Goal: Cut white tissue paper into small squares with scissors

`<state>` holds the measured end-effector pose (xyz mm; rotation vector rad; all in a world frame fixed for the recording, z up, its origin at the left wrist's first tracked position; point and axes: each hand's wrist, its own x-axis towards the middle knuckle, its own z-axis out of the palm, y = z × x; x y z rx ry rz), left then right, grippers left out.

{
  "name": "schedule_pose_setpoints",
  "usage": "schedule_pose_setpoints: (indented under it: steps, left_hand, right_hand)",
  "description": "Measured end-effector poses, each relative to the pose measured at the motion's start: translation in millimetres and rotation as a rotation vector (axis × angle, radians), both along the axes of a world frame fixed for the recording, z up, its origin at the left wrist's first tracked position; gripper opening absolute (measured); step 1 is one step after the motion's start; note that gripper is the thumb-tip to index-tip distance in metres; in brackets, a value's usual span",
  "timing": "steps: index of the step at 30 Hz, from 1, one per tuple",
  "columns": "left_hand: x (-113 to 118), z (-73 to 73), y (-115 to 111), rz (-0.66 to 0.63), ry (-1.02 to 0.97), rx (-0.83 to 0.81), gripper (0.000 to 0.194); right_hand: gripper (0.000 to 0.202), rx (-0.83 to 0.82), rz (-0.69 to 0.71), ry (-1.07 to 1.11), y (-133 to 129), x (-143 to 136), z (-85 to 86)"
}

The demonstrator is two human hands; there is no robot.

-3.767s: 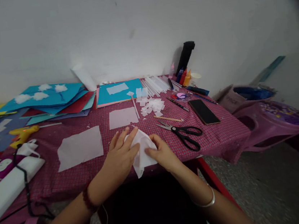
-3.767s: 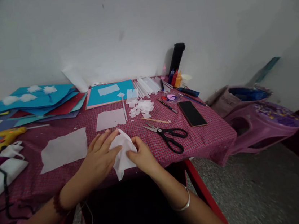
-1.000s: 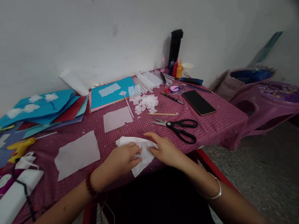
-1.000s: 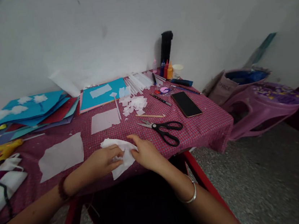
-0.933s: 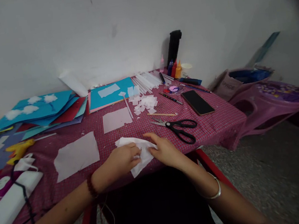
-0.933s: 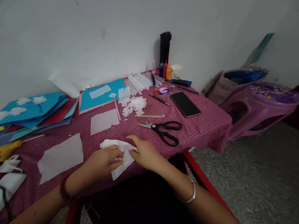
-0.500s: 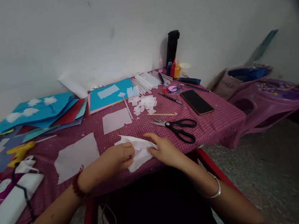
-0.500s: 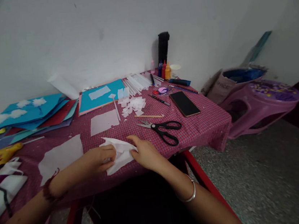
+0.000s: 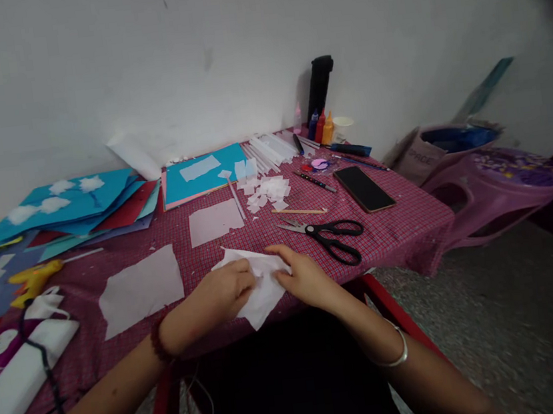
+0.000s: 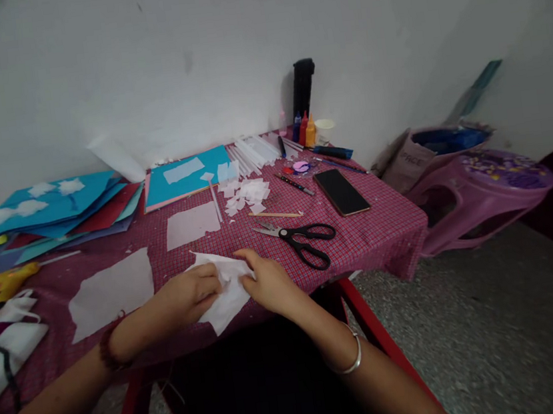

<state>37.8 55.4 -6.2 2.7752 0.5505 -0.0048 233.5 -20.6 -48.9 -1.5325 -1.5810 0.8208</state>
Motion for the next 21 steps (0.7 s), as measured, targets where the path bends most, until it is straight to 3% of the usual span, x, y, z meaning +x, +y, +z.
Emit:
schedule_pose_setpoints:
  steps: [3,7,11,13,15,18,21]
  left_hand:
    - [4.2,2.6,0.1,0.095,-0.078,-0.071,0.014]
    - [18.7,9.6,-4.9,0.271,-0.109,-0.129,0.010]
    - [36.6,14.4,-12.1,0.381,-0.113,-0.152,0.007]
    - [41.0,12.9,-12.9,0.363,-0.138,-0.220,0.005]
    - [40.9,10.2,-12.2,0.328,-0.178,-0.272,0.017]
    - [33.5,9.2,-15.0,0.331,-0.303,-0.119,0.038]
    - [23.0,11.9,-28.2,0.449,-0.502,0.183,0.037]
  right_hand:
    - [0.049,0.028,-0.068,0.287,1.4,-2.8,-2.4]
    - [0.061,-0.045,-0.056,0.628,2.5,-6.9,-3.6]
    - [0.068,-0.027,-0.062,0.621,5.6,-2.7,-6.3]
    - [0.066,-0.033,-0.060,0.596,7.9,2.3,-6.8]
    - [0.063,-0.040,-0.056,0.619,9.9,7.1,-6.1]
    - [0.060,-0.007,-0.074,0.737,11.8,10.5,-3.3]
    - [0.063,-0.001,-0.117,0.834,13.6,8.2,1.8]
